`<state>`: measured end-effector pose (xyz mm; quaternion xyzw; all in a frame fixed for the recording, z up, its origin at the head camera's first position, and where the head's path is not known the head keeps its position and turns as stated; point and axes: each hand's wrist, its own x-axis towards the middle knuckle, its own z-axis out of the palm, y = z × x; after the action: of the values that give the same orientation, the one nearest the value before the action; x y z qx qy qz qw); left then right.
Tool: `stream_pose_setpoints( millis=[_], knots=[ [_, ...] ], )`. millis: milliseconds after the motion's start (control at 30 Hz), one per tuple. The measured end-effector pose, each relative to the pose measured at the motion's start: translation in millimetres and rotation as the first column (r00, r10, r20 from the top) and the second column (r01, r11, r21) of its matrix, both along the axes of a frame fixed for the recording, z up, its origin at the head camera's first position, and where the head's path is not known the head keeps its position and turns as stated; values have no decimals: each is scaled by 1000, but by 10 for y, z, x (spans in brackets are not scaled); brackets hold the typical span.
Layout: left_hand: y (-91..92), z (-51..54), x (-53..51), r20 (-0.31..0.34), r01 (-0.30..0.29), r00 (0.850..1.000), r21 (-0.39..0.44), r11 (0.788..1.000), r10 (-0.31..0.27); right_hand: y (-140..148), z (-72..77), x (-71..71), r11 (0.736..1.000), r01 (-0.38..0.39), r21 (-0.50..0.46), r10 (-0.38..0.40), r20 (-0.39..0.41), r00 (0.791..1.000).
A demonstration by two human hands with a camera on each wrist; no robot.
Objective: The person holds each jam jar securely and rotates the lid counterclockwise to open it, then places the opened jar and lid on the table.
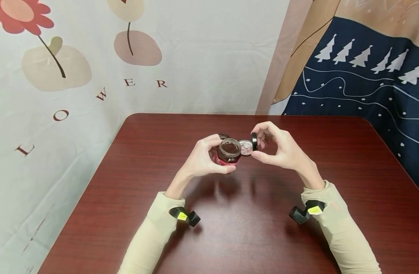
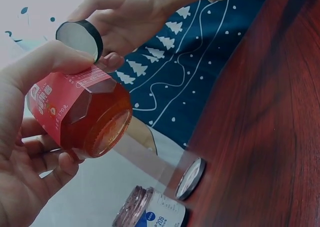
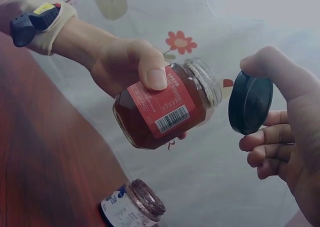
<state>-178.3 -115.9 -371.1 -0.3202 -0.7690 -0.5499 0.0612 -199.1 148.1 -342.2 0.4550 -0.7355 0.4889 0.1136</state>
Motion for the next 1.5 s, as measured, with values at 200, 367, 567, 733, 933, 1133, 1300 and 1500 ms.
stream_pose_setpoints(
  millis=[200,367,567,733,933,1133,1300,1500],
  knots=[
    [-20,-12,-22,1,-28,1000,-26,999,28,18,-35,-16,1000,-1,-3,1,20,1000],
    [-42,-37,-40,-6,-61,998,-52,997,61,30,-71,-25,1000,12,19,-12,28,1000],
    [-63,-69,-67,-4,-74,997,-56,996,74,46,-117,-51,999,31,31,-31,17,999],
    [-69,-81,-77,15,-92,996,-66,994,93,63,-137,-58,997,59,54,-60,25,998],
    [-72,-105,-93,31,-102,994,-62,993,104,92,-188,-63,986,114,123,-117,14,993],
    [-88,-133,-119,33,-105,994,-73,992,108,123,-249,-75,976,140,168,-144,10,990],
    [-112,-154,-134,22,-107,994,-88,990,109,144,-313,-89,977,132,167,-140,37,989],
    [-131,-190,-159,19,-114,993,-115,987,117,156,-375,-102,979,126,161,-141,90,986]
  ],
)
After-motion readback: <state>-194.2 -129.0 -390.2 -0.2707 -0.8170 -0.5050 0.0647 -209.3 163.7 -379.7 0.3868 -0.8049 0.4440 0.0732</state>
